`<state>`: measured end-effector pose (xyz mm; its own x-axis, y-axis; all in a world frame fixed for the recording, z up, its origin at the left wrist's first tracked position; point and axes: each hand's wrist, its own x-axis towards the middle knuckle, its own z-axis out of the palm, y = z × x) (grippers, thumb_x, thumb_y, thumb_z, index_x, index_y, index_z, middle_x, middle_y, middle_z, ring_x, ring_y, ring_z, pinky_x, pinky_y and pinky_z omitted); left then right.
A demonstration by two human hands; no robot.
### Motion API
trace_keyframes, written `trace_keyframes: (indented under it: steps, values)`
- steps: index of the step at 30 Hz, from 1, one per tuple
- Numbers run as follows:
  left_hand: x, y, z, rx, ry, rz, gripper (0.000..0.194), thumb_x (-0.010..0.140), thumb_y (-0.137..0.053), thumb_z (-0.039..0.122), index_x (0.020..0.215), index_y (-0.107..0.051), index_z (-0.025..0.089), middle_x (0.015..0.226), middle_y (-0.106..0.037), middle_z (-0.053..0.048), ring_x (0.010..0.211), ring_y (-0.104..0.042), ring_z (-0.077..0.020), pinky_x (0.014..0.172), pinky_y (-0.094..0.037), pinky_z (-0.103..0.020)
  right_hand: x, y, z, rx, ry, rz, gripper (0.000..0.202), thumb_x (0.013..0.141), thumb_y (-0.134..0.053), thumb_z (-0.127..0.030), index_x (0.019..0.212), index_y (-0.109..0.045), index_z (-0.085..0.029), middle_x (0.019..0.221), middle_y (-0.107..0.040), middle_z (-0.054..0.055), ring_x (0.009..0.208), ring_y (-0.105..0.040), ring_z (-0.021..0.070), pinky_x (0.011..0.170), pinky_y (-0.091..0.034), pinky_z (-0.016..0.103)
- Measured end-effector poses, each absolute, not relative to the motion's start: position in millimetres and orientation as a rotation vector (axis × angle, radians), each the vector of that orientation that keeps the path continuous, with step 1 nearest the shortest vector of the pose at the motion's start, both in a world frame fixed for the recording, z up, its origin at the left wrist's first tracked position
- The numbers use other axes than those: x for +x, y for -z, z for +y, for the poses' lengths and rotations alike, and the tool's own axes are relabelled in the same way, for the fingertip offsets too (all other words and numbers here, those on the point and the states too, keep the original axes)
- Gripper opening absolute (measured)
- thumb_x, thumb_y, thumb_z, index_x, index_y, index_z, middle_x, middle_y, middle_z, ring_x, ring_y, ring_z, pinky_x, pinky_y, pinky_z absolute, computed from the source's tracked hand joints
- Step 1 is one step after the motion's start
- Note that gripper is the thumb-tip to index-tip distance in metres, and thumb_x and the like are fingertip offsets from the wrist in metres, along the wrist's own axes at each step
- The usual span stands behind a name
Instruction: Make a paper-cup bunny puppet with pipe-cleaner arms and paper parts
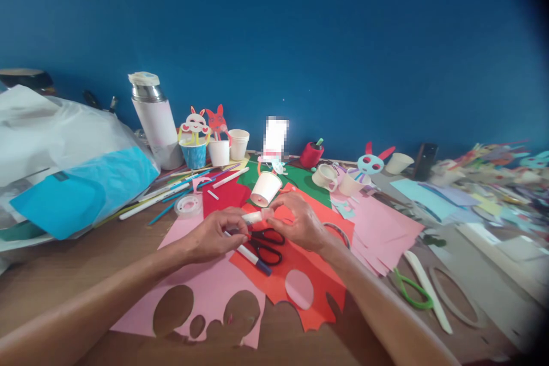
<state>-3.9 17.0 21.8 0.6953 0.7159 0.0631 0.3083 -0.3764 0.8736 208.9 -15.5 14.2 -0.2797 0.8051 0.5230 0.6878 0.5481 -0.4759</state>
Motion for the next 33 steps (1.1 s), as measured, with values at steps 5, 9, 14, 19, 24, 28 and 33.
trace_keyframes:
  steps: [5,9,14,19,24,28,33]
  values:
    - [-4.2,-20.8,17.6,1.993,-0.553,0.790,0.010,0.070,-0.054,0.018,0.064,-0.062,0.017,0.078,-0.060,-0.003,0.075,-0.055,-0.0147,0.067,-0.041,-0.024,208.8,-14.1,-16.1,-1.142,-0.202,-2.065,0.010,0.079,-0.058,-0.026,0.086,-0.056,-0.020,0.084,-0.063,0.002,0.081,-0.056,0.0167,0.079,-0.040,0.032]
    - [-5.5,-19.4,17.8,2.072,-0.555,0.767,0.010,0.070,-0.053,0.016,0.064,-0.062,0.017,0.078,-0.059,-0.002,0.077,-0.055,-0.0145,0.070,-0.041,-0.025,207.5,-13.7,-16.4,-1.112,-0.211,-2.102,0.012,0.080,-0.057,-0.028,0.089,-0.056,-0.020,0.087,-0.064,0.003,0.084,-0.057,0.0177,0.080,-0.040,0.033]
    - [-6.6,-16.9,18.2,2.199,-0.526,0.737,0.009,0.071,-0.053,0.016,0.066,-0.061,0.017,0.080,-0.057,-0.002,0.078,-0.053,-0.0138,0.072,-0.041,-0.025,206.0,-12.3,-16.6,-1.071,-0.191,-2.147,0.014,0.083,-0.053,-0.031,0.091,-0.057,-0.020,0.086,-0.065,0.005,0.084,-0.058,0.0185,0.080,-0.041,0.034]
    - [-6.8,-14.1,16.4,2.233,-0.533,0.746,0.009,0.071,-0.053,0.016,0.065,-0.059,0.017,0.078,-0.055,-0.001,0.077,-0.052,-0.0133,0.069,-0.041,-0.024,204.7,-6.1,-17.0,-1.056,-0.195,-2.176,0.015,0.083,-0.053,-0.033,0.089,-0.058,-0.020,0.086,-0.065,0.005,0.082,-0.058,0.0182,0.078,-0.042,0.032]
    - [-6.7,-10.5,15.6,2.192,-0.532,0.755,0.009,0.071,-0.051,0.016,0.066,-0.059,0.017,0.079,-0.056,-0.002,0.079,-0.052,-0.0139,0.066,-0.041,-0.023,200.9,-0.8,-19.2,-1.098,-0.187,-2.142,0.016,0.083,-0.053,-0.034,0.086,-0.059,-0.020,0.085,-0.065,0.006,0.081,-0.058,0.0182,0.076,-0.042,0.032]
    - [-4.6,-9.3,14.5,2.150,-0.538,0.778,0.011,0.071,-0.051,0.017,0.063,-0.058,0.017,0.075,-0.057,-0.002,0.078,-0.052,-0.0142,0.068,-0.041,-0.024,196.9,-1.6,-22.0,-1.159,-0.221,-2.113,0.014,0.082,-0.055,-0.032,0.083,-0.059,-0.019,0.082,-0.065,0.006,0.078,-0.059,0.0174,0.073,-0.043,0.030]
    - [1.2,-17.6,14.8,1.916,-0.523,0.796,0.010,0.070,-0.054,0.019,0.060,-0.057,0.016,0.074,-0.056,-0.001,0.067,-0.052,-0.0123,0.061,-0.040,-0.023,193.5,-3.4,-21.0,-1.216,-0.414,-1.951,0.010,0.081,-0.054,-0.028,0.087,-0.057,-0.021,0.080,-0.064,0.002,0.077,-0.059,0.0153,0.075,-0.044,0.028]
